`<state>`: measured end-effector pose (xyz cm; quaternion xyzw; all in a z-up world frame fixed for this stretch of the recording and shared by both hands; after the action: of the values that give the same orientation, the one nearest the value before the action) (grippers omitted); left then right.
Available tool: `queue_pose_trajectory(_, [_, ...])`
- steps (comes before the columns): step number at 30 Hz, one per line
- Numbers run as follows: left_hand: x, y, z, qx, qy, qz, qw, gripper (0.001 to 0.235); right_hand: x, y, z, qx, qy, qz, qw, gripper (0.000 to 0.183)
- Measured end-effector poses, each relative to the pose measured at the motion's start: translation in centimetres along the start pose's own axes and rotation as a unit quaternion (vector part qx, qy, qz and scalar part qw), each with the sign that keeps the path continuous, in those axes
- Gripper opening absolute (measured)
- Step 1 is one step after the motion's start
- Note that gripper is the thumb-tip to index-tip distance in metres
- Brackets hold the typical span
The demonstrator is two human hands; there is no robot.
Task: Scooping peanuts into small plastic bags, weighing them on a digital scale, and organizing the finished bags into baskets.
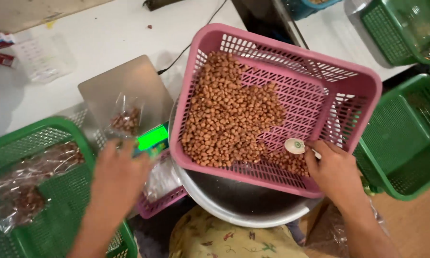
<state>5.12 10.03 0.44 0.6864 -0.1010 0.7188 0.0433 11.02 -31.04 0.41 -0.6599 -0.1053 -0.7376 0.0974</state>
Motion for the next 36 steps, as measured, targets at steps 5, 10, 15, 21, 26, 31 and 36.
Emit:
queue_pose_trajectory(5, [-2.5, -2.3, 3.8, 0.079, 0.149, -0.531, 0.831, 0.027, -1.1, -1.8, 0.0, -0.012, -0.018, 0.023, 0.999, 0.011])
queue_pose_trajectory(10, [-3.0, -0.4, 5.3, 0.093, 0.135, -0.721, 0.673, 0.034, -3.6, -4.8, 1.9, -0.040, -0.018, 0.176, 0.983, 0.009])
queue_pose_trajectory(15, [0.0, 0.7, 4.7, 0.099, 0.058, -0.668, 0.736, 0.064, -6.3, -6.1, 3.5, -0.207, -0.132, 0.428, 0.870, 0.019])
queue_pose_trajectory(21, [2.8, 4.2, 4.5, 0.079, 0.034, -0.554, 0.828, 0.037, -5.4, -4.7, 2.1, -0.289, -0.110, 0.616, 0.725, 0.023])
queue_pose_trajectory(26, [6.0, 7.4, 5.5, -0.089, 0.235, -0.533, 0.808, 0.008, -5.5, -1.8, 1.4, -0.283, -0.066, 0.635, 0.716, 0.021])
queue_pose_trajectory(31, [7.2, 10.4, 6.0, -0.181, 0.316, -0.538, 0.760, 0.011, -2.5, -0.5, 0.8, -0.280, -0.027, 0.634, 0.720, 0.018])
queue_pose_trajectory(36, [0.7, 11.8, 8.9, 0.076, 0.034, -0.758, 0.646, 0.012, -0.7, 1.4, 0.3, -0.254, 0.025, 0.629, 0.734, 0.018])
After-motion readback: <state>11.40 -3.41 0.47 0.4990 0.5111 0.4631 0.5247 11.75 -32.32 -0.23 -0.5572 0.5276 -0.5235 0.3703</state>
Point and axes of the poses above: each hand's wrist, its own z-axis towards the middle knuckle, its own x-axis out of the back of the hand, y = z × x, the point moved 9 cm from there along z, towards the middle knuckle, and after that the axes turned 5 degrees about -z, right-handed, at the moved point
